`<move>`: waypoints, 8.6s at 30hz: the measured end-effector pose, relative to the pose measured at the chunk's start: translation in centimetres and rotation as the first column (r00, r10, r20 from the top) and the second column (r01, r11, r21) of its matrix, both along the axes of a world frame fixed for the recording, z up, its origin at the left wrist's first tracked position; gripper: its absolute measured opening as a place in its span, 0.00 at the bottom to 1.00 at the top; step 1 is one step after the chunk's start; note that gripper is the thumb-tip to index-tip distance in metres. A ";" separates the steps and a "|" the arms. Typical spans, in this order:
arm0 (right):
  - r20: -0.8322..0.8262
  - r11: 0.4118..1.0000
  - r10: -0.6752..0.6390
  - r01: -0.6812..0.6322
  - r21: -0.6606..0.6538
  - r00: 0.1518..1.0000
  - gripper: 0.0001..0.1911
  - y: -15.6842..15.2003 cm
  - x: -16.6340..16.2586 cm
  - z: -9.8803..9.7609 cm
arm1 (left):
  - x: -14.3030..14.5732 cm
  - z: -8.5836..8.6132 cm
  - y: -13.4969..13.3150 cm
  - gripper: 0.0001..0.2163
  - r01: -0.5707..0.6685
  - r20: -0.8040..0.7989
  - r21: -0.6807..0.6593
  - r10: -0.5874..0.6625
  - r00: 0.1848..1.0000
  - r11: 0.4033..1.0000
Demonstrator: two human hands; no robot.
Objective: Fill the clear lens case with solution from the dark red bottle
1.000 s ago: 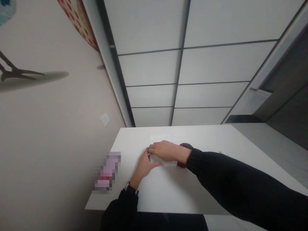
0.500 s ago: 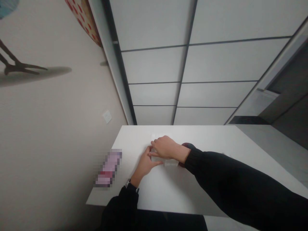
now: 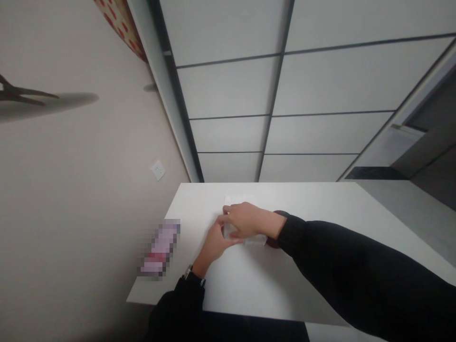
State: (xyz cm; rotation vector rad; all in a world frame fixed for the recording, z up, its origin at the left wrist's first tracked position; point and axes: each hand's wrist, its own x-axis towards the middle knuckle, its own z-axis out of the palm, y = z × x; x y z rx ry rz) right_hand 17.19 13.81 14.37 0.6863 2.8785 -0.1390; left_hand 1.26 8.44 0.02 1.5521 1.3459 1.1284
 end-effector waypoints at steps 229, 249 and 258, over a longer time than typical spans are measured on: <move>-0.802 0.830 -0.545 0.292 -0.474 0.246 0.35 -9.6 8.3 -16.8 | 5.4 14.8 -1.8 0.15 0.313 -0.689 0.028 -0.209 0.694 0.949; -0.791 0.822 -0.558 0.298 -0.485 0.251 0.35 -9.9 8.0 -16.6 | 2.4 12.7 10.0 0.18 0.362 -0.361 -0.135 -0.386 0.849 0.922; -0.790 0.825 -0.552 0.310 -0.472 0.266 0.37 -10.0 8.2 -16.6 | 2.0 5.8 17.1 0.13 0.331 -0.563 -0.185 -0.376 0.736 0.925</move>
